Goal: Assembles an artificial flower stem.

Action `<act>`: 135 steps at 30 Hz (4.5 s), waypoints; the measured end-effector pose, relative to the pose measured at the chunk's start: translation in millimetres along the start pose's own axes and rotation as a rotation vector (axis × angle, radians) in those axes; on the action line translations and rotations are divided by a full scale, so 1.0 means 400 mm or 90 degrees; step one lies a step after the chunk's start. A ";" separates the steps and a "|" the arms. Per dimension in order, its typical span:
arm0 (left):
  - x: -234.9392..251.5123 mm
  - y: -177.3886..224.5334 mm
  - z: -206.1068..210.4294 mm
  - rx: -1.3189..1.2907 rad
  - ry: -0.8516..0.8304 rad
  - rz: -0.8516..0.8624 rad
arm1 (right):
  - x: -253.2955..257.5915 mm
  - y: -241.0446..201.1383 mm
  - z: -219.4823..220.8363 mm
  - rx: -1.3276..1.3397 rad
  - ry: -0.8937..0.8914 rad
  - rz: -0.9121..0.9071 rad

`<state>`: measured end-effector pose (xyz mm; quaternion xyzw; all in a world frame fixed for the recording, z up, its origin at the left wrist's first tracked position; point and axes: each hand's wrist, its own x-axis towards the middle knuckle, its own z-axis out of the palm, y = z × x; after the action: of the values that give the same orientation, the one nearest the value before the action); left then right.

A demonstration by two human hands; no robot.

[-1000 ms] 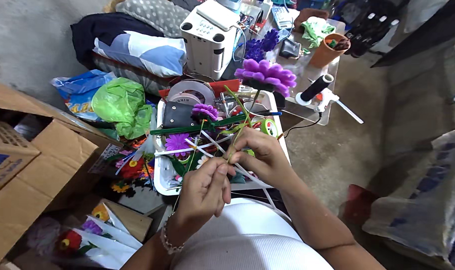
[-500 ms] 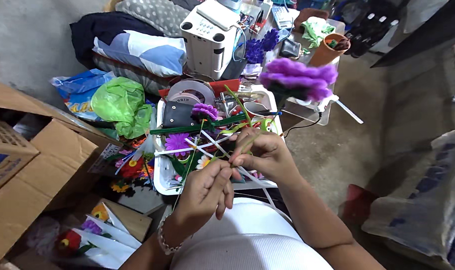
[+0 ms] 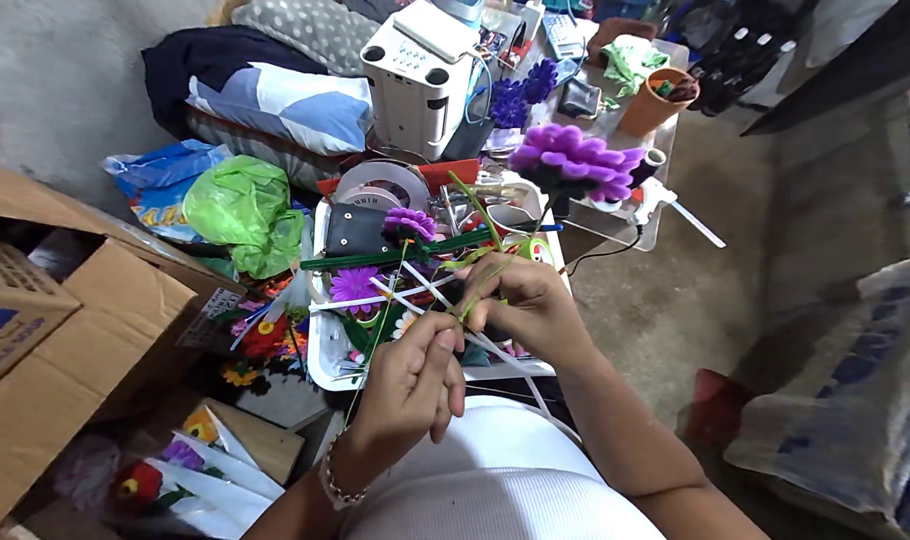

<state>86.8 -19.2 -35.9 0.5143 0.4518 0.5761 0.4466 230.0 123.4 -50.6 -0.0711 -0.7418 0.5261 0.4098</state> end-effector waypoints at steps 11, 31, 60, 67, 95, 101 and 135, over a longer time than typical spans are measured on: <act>0.001 -0.002 -0.012 -0.285 -0.098 -0.046 | 0.003 -0.015 -0.010 0.179 -0.046 0.055; 0.001 -0.058 0.024 -0.240 -0.038 0.053 | -0.011 -0.019 0.016 0.375 -0.053 0.193; 0.109 0.060 -0.028 0.322 0.275 0.272 | 0.032 -0.035 0.044 -0.238 0.004 -0.044; 0.097 0.093 -0.057 0.177 0.260 0.251 | 0.058 -0.060 0.055 -0.055 -0.062 -0.003; -0.001 0.133 -0.236 0.188 0.304 0.232 | 0.025 0.076 -0.140 -0.492 -0.231 0.019; -0.043 0.136 -0.288 0.182 0.317 0.219 | 0.039 0.066 -0.148 -0.499 -0.042 -0.052; 0.020 0.132 -0.233 0.185 0.399 0.291 | 0.058 0.015 0.006 -0.550 -0.330 0.028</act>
<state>-9.2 -27.3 11.3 0.4587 0.5166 0.7196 0.0704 211.1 136.7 -43.4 -0.1170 -0.9674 0.1802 0.1340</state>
